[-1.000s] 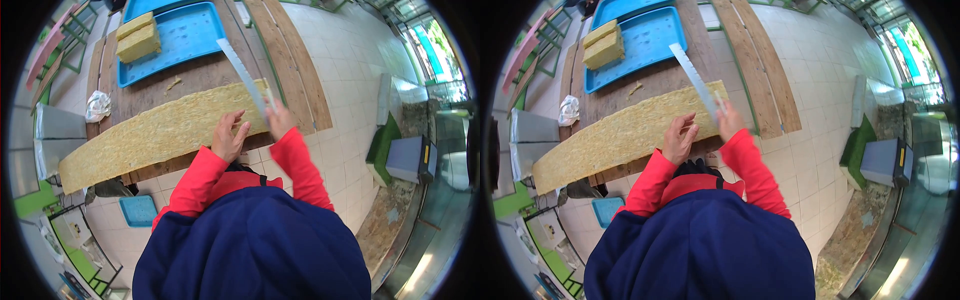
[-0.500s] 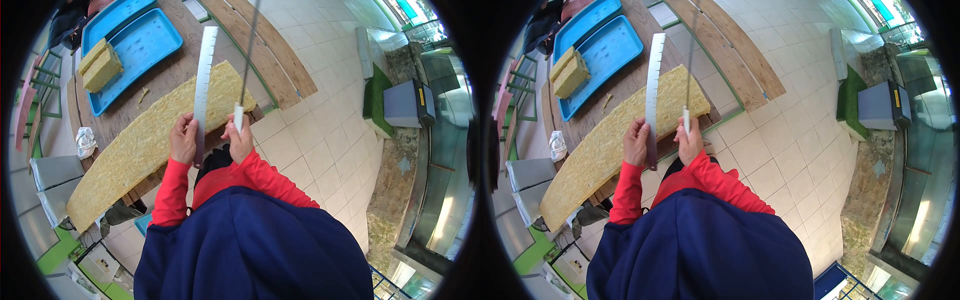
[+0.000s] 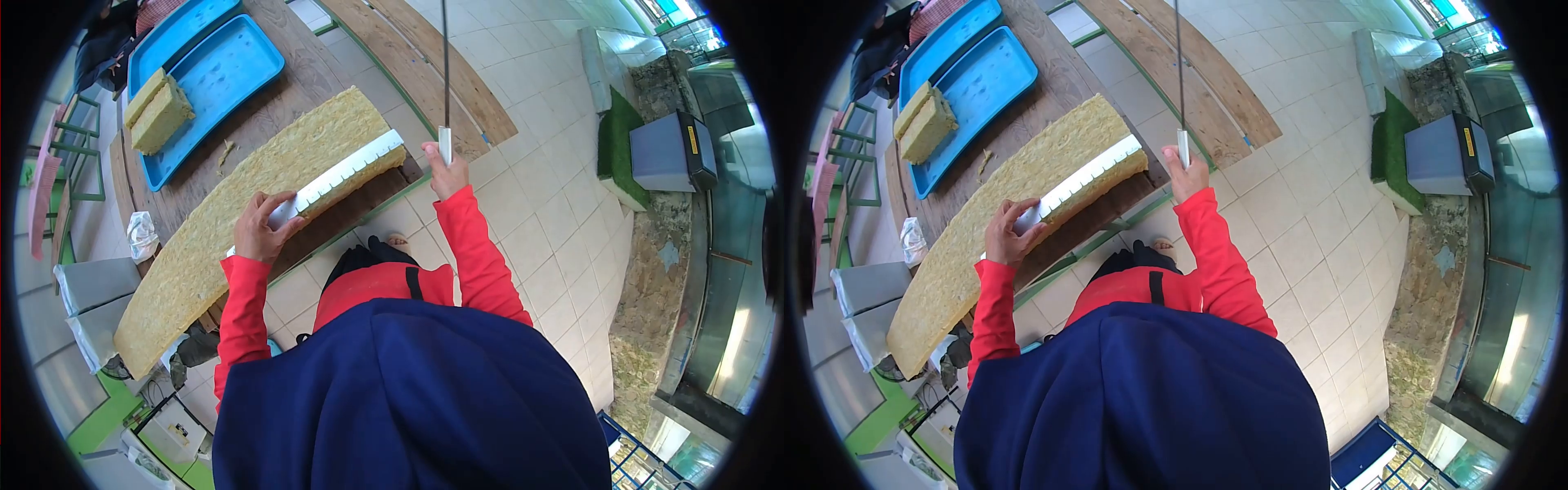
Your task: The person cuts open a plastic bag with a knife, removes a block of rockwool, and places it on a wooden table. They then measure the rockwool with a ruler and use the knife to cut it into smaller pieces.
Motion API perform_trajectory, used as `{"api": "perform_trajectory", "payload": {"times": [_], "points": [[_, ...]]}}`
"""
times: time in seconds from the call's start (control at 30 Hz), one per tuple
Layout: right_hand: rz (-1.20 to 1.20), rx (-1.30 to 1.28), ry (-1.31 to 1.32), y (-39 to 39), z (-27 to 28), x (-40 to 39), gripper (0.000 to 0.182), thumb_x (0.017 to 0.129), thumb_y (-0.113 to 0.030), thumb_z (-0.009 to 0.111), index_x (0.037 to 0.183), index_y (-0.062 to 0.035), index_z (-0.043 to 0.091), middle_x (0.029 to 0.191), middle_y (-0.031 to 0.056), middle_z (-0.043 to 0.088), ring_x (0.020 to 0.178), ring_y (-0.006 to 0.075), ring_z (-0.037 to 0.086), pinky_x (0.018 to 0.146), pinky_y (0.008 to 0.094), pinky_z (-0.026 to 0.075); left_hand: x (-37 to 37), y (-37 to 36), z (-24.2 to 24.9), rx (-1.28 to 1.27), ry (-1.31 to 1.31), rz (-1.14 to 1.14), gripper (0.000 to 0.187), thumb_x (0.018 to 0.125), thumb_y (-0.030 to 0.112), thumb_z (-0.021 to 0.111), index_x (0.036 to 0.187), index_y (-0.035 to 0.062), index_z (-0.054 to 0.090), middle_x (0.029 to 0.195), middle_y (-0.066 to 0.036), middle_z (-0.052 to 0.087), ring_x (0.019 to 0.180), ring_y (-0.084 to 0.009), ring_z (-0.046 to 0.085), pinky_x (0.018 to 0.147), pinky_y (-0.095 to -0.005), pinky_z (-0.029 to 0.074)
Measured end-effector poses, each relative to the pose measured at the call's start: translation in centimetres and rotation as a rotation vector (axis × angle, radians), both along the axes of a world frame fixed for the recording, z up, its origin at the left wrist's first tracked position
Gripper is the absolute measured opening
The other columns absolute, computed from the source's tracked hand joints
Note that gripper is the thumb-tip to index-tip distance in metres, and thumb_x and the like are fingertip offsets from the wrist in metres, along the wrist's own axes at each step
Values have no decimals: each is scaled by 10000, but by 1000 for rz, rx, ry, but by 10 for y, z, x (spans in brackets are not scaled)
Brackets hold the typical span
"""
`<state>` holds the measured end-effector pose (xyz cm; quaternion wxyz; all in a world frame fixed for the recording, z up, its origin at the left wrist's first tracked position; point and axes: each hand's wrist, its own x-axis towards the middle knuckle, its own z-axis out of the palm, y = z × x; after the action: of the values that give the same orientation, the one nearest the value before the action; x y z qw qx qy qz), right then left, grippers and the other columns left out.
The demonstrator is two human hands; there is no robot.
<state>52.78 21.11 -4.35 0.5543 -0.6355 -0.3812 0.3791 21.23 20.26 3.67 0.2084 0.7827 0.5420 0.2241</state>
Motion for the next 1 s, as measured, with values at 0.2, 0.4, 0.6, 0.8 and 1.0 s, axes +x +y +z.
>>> {"api": "perform_trajectory", "payload": {"times": [0.2,0.4,0.6,0.8,1.0], "points": [[126,-71,8,20,2,1,234,824,-240,593,876,-21,657,692,21,589,643,108,506,615,270,418,3,-3,-12,-15,36,44,360,675,282,735,1007,182,640,772,-61,518,668,-230,555,583,-330,455],[254,-222,-22,30,2,3,283,792,-289,616,862,-18,660,675,65,605,646,126,540,627,284,432,7,-3,-14,-33,42,87,357,672,266,741,1008,184,649,784,-56,519,665,-215,553,592,-313,463],[284,-249,42,35,4,2,286,793,-319,654,888,-49,648,536,-30,434,371,69,362,353,244,282,8,-2,-10,-116,49,98,392,660,197,751,1036,163,642,800,-45,502,720,-191,525,638,-287,444],[306,-269,29,38,5,4,328,782,-350,658,904,-46,637,527,-21,425,363,78,378,348,245,307,8,1,-11,-70,59,66,378,661,237,746,1023,191,650,788,-51,517,682,-210,547,609,-315,460],[302,-329,90,35,27,1,273,772,-283,666,837,-19,632,525,-2,477,427,87,406,411,269,349,9,1,-11,-52,80,71,378,657,252,747,1019,198,652,797,-49,526,686,-216,552,607,-318,461]]}}
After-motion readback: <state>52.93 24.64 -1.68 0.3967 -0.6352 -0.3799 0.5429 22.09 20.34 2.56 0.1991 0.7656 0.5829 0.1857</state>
